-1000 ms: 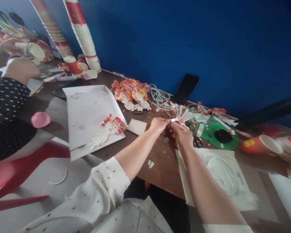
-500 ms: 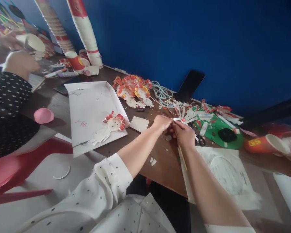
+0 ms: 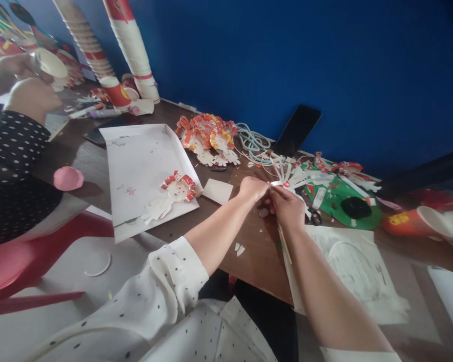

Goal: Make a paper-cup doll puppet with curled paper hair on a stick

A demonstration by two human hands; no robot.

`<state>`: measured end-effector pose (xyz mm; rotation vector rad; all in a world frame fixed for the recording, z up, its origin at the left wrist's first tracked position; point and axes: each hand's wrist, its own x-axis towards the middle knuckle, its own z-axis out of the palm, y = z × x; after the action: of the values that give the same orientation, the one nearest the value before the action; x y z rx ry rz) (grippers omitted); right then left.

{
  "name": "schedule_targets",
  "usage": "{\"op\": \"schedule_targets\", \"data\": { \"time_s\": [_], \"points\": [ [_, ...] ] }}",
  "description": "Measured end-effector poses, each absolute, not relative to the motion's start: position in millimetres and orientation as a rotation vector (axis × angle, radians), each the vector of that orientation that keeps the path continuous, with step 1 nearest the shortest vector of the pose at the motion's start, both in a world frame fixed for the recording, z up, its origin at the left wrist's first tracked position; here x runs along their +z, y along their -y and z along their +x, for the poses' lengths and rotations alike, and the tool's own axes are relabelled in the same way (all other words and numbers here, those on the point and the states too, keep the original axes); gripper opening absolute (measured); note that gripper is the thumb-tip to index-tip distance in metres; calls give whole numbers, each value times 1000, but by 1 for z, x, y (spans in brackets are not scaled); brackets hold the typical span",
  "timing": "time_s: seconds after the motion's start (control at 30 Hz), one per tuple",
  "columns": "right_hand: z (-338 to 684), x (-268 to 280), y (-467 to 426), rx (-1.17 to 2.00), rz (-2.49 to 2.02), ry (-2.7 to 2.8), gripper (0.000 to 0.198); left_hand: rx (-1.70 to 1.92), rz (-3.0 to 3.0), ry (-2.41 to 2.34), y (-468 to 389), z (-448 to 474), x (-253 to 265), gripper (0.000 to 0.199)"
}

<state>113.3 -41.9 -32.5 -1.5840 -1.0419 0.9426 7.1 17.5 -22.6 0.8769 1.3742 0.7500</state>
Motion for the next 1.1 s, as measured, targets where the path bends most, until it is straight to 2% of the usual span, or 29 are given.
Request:
{"op": "schedule_targets", "data": {
  "time_s": [0.23, 0.67, 0.93, 1.1],
  "points": [
    [113, -33, 44, 958, -1553, 1036, 40, 742, 1006, -1368, -16, 7, -25, 10],
    [121, -37, 40, 1085, -1496, 1005, 50, 786, 824, -1292, -9, 5, -17, 17],
    [121, -36, 41, 1098, -1499, 929, 44, 801, 816, -1269, -11, 5, -20, 11],
    [119, -33, 43, 1123, -1466, 871, 48, 802, 789, -1269, -8, 5, -14, 11]
  ]
}}
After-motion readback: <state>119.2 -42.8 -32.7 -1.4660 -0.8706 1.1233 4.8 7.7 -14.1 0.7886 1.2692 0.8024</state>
